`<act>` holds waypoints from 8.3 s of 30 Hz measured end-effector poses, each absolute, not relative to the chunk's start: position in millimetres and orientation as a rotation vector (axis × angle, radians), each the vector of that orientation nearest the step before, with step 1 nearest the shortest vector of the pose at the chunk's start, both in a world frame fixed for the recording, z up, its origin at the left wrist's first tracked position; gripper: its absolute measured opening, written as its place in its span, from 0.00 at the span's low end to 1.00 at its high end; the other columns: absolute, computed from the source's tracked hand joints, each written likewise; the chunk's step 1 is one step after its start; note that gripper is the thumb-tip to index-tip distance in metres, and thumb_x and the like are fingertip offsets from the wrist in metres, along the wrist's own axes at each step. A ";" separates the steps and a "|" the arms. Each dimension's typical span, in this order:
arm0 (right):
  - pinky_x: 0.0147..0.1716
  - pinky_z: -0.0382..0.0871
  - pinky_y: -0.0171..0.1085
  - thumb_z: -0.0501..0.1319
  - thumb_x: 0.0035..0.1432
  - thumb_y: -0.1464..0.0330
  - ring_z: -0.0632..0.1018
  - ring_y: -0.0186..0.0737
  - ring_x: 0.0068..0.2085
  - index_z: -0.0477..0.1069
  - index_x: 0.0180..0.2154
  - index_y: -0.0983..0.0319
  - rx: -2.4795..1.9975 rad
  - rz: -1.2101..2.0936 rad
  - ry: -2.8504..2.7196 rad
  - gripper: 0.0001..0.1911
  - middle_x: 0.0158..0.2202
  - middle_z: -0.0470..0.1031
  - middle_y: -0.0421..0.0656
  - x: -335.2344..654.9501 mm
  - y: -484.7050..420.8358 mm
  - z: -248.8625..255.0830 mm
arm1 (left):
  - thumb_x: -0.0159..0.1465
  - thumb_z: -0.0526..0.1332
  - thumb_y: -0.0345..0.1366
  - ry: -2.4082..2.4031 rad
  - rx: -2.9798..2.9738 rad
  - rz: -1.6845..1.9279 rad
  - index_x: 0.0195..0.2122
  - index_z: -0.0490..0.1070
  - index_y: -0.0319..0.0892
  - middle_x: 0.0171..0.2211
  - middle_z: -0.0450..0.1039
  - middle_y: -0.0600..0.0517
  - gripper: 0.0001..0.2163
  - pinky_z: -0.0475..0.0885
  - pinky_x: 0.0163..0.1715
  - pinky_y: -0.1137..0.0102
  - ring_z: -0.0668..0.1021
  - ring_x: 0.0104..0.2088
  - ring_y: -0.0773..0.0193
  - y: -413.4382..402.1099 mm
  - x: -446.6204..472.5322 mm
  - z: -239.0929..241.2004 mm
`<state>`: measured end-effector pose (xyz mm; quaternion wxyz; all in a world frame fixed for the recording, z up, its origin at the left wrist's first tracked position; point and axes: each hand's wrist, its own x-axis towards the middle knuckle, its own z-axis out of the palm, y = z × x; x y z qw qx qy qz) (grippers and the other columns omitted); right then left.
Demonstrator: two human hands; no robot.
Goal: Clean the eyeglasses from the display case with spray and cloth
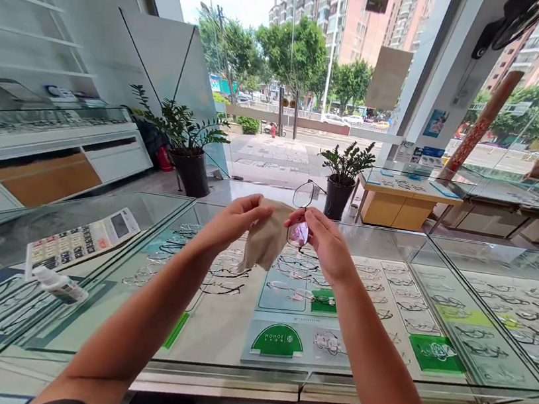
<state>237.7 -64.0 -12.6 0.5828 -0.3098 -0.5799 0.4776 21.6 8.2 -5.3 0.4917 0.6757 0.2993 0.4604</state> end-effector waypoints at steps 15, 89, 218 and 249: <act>0.40 0.67 0.40 0.64 0.69 0.52 0.73 0.41 0.37 0.84 0.36 0.58 -0.775 1.129 -1.398 0.18 0.39 0.81 0.44 199.7 -19.4 -30.5 | 0.62 0.72 0.48 0.649 1.433 1.470 0.33 0.63 0.44 0.30 0.70 0.57 0.20 0.70 0.29 0.75 0.71 0.28 0.71 18.2 25.9 -8.7; 0.42 0.70 0.39 0.65 0.71 0.57 0.75 0.39 0.39 0.83 0.37 0.60 -0.552 1.420 -1.492 0.15 0.38 0.81 0.44 223.1 -11.7 -33.8 | 0.64 0.75 0.48 0.414 1.437 1.153 0.43 0.79 0.37 0.29 0.81 0.49 0.18 0.75 0.25 0.72 0.79 0.24 0.66 18.9 33.2 -15.8; 0.29 0.67 0.35 0.72 0.63 0.50 0.74 0.38 0.35 0.86 0.40 0.53 -0.581 1.173 -1.167 0.15 0.39 0.80 0.42 223.0 -0.2 -38.4 | 0.66 0.70 0.59 0.504 1.445 0.946 0.37 0.79 0.37 0.31 0.77 0.50 0.25 0.68 0.36 0.69 0.75 0.30 0.65 12.5 50.3 -34.3; 0.48 0.76 0.42 0.64 0.71 0.52 0.79 0.42 0.44 0.84 0.43 0.50 -0.521 1.053 -1.109 0.14 0.46 0.82 0.42 186.6 -15.9 -44.6 | 0.64 0.73 0.53 0.618 1.487 1.416 0.45 0.79 0.41 0.34 0.77 0.51 0.20 0.70 0.35 0.69 0.74 0.33 0.65 -1.3 76.1 -47.1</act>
